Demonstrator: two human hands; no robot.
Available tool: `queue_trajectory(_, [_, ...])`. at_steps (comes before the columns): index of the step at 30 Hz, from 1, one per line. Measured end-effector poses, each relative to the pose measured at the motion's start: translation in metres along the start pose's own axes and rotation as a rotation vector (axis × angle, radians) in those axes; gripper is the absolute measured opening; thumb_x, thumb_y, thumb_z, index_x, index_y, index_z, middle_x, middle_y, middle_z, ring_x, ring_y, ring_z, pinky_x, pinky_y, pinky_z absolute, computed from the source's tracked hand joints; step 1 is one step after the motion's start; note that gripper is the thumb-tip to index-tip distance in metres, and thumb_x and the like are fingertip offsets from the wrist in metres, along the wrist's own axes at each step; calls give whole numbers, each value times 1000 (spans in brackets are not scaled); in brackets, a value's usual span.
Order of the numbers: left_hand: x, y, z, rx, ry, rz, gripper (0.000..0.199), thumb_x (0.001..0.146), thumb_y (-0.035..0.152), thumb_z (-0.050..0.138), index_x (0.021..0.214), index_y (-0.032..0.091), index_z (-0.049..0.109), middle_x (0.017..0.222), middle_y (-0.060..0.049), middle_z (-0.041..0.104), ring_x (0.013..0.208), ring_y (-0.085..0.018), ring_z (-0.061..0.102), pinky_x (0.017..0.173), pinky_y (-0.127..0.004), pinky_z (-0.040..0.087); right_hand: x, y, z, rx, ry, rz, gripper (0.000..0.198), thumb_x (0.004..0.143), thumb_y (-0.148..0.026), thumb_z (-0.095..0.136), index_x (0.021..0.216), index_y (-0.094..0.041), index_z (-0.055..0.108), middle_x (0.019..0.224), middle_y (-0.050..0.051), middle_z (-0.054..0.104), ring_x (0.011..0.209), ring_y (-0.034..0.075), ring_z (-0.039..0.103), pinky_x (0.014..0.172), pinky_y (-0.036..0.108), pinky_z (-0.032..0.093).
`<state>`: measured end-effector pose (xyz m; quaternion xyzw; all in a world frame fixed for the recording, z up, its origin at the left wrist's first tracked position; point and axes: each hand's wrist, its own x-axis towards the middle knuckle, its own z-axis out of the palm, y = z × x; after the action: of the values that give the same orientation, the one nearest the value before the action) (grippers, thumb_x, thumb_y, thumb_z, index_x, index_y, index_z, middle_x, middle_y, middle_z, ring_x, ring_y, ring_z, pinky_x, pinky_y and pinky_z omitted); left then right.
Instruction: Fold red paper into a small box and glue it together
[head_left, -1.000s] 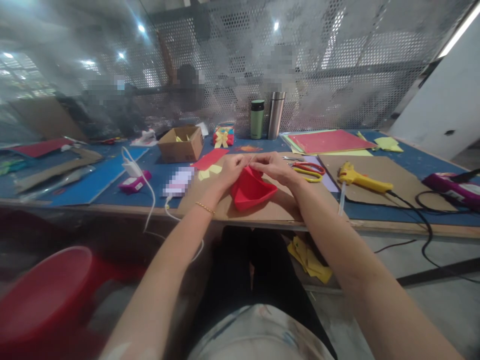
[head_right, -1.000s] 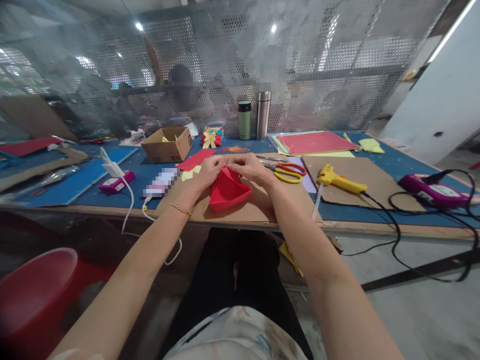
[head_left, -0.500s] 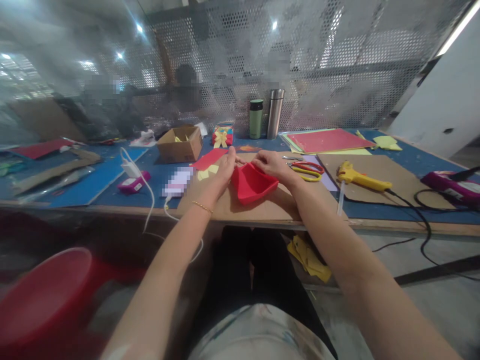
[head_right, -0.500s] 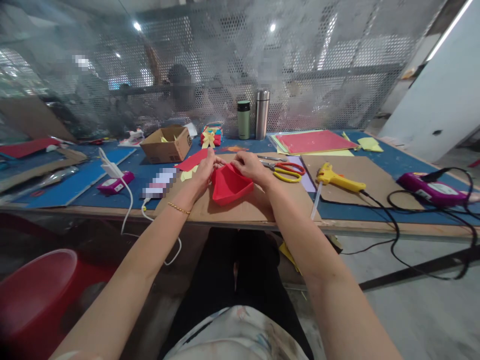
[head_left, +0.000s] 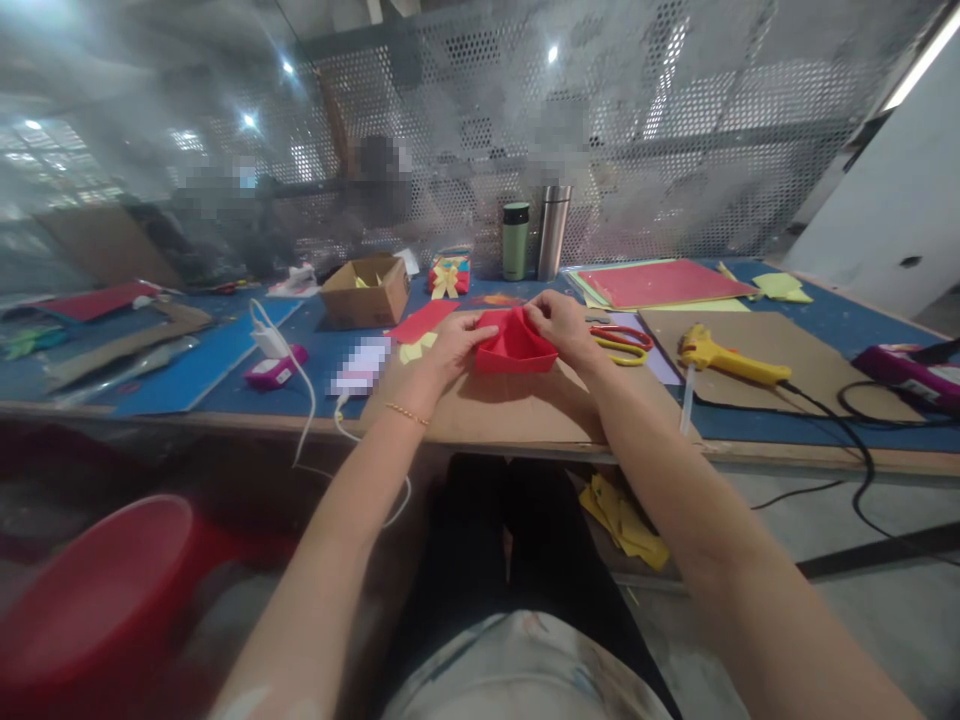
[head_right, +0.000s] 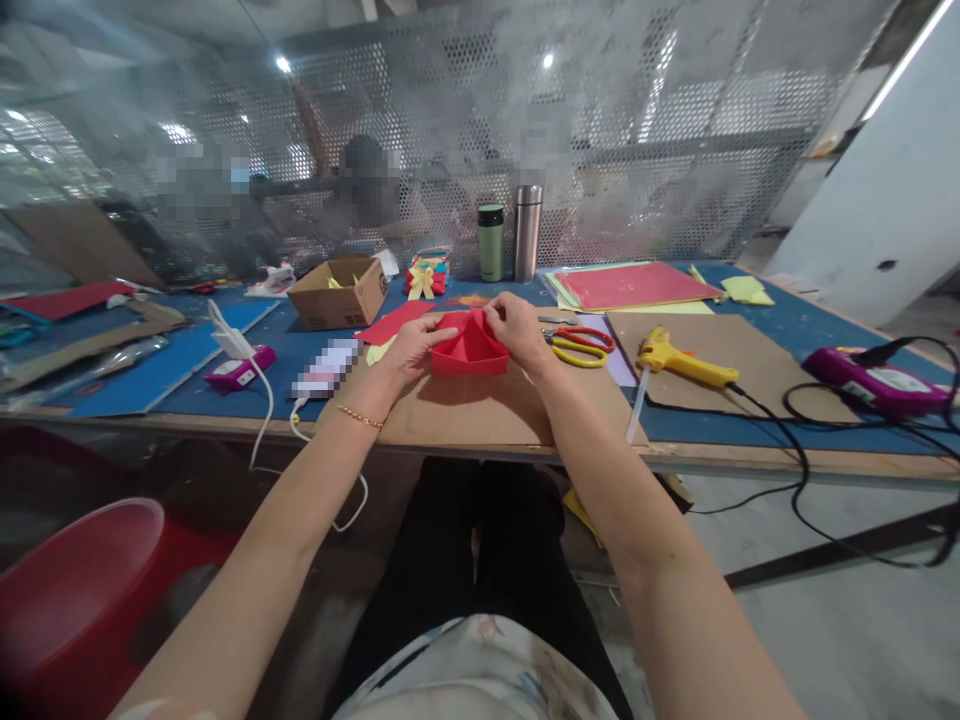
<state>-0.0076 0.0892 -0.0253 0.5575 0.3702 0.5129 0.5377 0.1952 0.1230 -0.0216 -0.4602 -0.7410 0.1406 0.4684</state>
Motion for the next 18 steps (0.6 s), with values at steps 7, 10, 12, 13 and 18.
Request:
queue_trajectory(7, [3,-1,-1,249,174,143,19,69,21,84,83,18,71,77,2,67,72,-13,61,68,-26,48,-5,-8,2,114,-12,69,8,79,-26,61,72,-24,58,70,1,65,67,18,56,67,33,44])
queue_trajectory(10, [1,1,-1,313,178,174,18,73,22,81,87,18,71,81,0,70,76,-15,63,73,-28,50,-4,-7,1,108,9,61,7,78,-26,61,72,-24,57,70,1,64,68,18,55,69,32,44])
queue_trajectory(12, [1,2,0,337,210,194,16,75,19,78,89,18,70,82,0,70,77,-15,64,75,-28,51,-5,-8,2,106,20,63,7,78,-25,60,73,-24,56,69,1,63,68,18,55,69,33,44])
queue_trajectory(13, [1,2,0,338,225,201,17,76,16,77,91,18,69,81,1,69,77,-14,64,76,-28,51,-5,-8,3,108,21,68,8,79,-25,60,73,-25,55,69,1,63,67,18,55,68,33,44])
queue_trajectory(18, [4,5,0,338,333,205,26,76,10,75,92,21,58,68,7,55,68,-12,57,70,-26,48,-7,-8,7,84,8,86,9,81,-24,59,75,-25,53,69,1,63,68,19,56,69,33,43])
